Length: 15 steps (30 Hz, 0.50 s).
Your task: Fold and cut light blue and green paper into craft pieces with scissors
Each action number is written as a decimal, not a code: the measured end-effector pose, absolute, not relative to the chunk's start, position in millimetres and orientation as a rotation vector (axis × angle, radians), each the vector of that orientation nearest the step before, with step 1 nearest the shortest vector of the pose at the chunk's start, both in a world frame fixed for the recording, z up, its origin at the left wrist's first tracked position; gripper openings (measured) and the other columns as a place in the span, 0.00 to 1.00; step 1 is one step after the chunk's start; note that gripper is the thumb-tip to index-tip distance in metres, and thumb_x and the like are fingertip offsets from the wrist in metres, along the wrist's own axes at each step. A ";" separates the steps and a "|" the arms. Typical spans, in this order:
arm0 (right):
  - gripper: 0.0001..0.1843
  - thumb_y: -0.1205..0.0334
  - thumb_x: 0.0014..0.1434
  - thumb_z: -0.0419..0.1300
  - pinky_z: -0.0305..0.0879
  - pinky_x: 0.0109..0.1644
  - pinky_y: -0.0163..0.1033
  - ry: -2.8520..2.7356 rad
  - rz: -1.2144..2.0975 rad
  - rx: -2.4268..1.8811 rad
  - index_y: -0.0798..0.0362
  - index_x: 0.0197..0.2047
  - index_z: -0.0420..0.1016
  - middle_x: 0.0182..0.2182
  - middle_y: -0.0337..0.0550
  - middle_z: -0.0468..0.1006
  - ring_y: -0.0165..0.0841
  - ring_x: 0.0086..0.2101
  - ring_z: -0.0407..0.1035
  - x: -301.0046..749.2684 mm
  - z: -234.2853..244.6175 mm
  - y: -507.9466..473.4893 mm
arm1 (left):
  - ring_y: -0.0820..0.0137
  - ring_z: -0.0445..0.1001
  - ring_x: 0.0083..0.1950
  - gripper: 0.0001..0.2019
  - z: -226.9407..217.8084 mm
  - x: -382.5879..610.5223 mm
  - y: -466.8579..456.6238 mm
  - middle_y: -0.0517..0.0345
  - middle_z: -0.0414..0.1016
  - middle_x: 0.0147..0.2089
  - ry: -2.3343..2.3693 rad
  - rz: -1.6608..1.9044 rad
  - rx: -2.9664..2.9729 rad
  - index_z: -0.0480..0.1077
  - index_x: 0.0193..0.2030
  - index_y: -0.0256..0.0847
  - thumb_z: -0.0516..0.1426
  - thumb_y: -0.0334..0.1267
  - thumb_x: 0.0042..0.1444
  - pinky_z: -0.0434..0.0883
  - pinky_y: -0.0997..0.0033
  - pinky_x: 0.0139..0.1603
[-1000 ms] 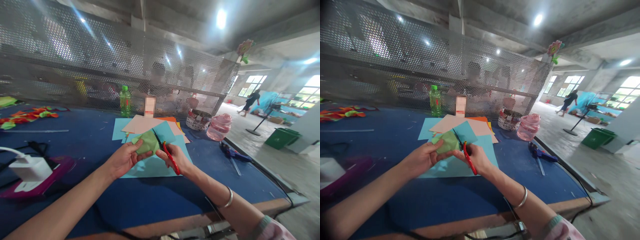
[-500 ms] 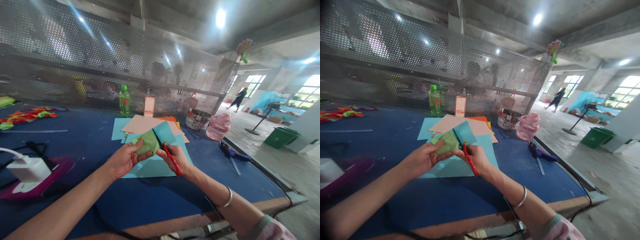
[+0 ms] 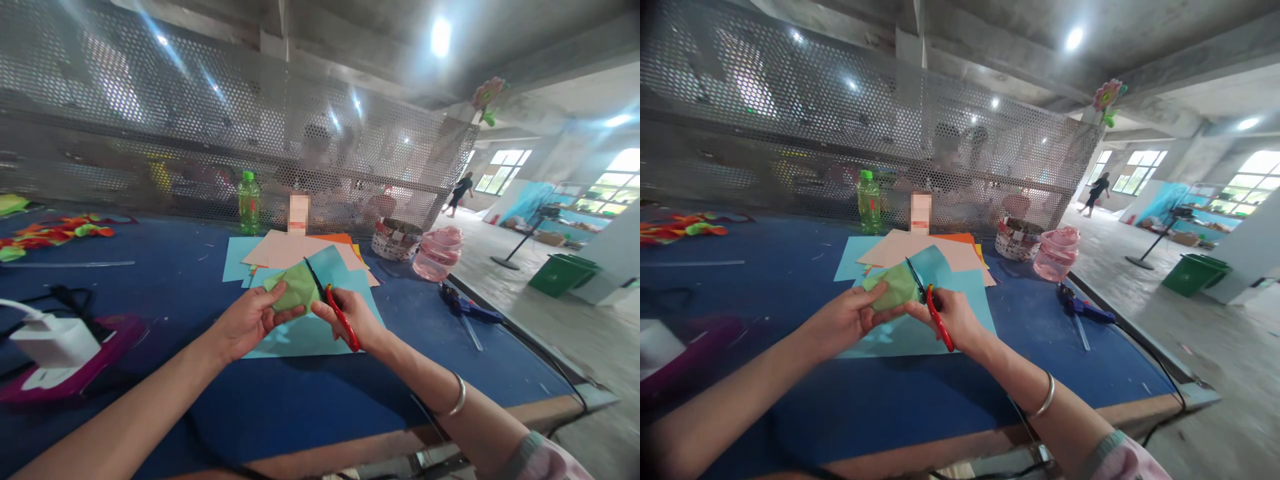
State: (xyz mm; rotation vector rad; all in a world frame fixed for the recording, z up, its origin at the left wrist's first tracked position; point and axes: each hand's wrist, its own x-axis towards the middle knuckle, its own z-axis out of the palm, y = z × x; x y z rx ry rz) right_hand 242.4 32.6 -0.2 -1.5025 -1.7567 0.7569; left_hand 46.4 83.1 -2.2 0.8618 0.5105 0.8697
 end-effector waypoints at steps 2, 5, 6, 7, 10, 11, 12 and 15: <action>0.27 0.35 0.54 0.55 0.55 0.16 0.27 -1.750 0.778 -1.486 0.52 0.25 0.58 0.13 0.31 0.62 0.26 0.14 0.64 243.1 -0.1 32.4 | 0.58 0.78 0.46 0.07 -1.8 47.4 81.1 0.46 0.82 0.39 0.528 0.860 0.887 0.78 0.35 0.33 0.63 0.36 0.52 0.74 0.58 0.51; 0.27 0.35 0.55 0.54 0.55 0.16 0.27 -1.738 0.796 -1.458 0.52 0.25 0.58 0.13 0.31 0.62 0.25 0.14 0.62 244.0 -2.0 32.5 | 0.59 0.78 0.44 0.06 -0.1 49.0 77.9 0.48 0.82 0.36 0.570 0.838 0.920 0.78 0.34 0.36 0.63 0.37 0.52 0.74 0.59 0.51; 0.28 0.34 0.56 0.53 0.54 0.16 0.28 -1.731 0.800 -1.450 0.52 0.24 0.57 0.13 0.31 0.62 0.25 0.13 0.62 244.0 -3.0 32.6 | 0.59 0.78 0.44 0.06 0.4 49.5 77.1 0.49 0.82 0.36 0.584 0.835 0.926 0.79 0.33 0.36 0.63 0.37 0.53 0.74 0.60 0.51; 0.28 0.34 0.56 0.53 0.54 0.16 0.28 -1.723 0.803 -1.443 0.52 0.24 0.57 0.13 0.31 0.61 0.24 0.13 0.61 243.9 -4.1 32.8 | 0.60 0.78 0.44 0.06 0.9 49.8 76.4 0.49 0.82 0.36 0.597 0.831 0.930 0.79 0.34 0.37 0.62 0.37 0.53 0.74 0.60 0.51; 0.29 0.33 0.55 0.53 0.54 0.16 0.28 -1.689 0.821 -1.430 0.51 0.24 0.56 0.13 0.30 0.60 0.24 0.13 0.61 242.9 -7.4 33.5 | 0.61 0.78 0.46 0.08 1.8 50.2 75.6 0.48 0.82 0.39 0.604 0.825 0.937 0.79 0.36 0.35 0.62 0.37 0.54 0.74 0.60 0.51; 0.29 0.33 0.55 0.53 0.54 0.15 0.28 -1.677 0.827 -1.430 0.51 0.24 0.56 0.14 0.30 0.60 0.24 0.13 0.60 242.5 -8.3 33.7 | 0.61 0.78 0.46 0.08 1.9 50.2 75.6 0.47 0.81 0.41 0.602 0.824 0.938 0.79 0.37 0.34 0.61 0.37 0.55 0.75 0.60 0.51; 0.29 0.33 0.54 0.54 0.53 0.15 0.28 -1.665 0.833 -1.430 0.51 0.24 0.56 0.14 0.30 0.59 0.24 0.13 0.60 242.2 -9.2 34.0 | 0.61 0.77 0.47 0.09 1.7 50.2 75.6 0.47 0.81 0.43 0.599 0.823 0.939 0.79 0.39 0.34 0.61 0.37 0.55 0.75 0.60 0.51; 0.28 0.33 0.54 0.54 0.51 0.15 0.28 -1.633 0.855 -1.420 0.51 0.25 0.56 0.13 0.29 0.58 0.23 0.12 0.58 242.1 -10.6 34.6 | 0.61 0.77 0.49 0.11 0.2 50.3 76.1 0.46 0.80 0.46 0.600 0.824 0.947 0.78 0.41 0.33 0.60 0.38 0.56 0.75 0.60 0.51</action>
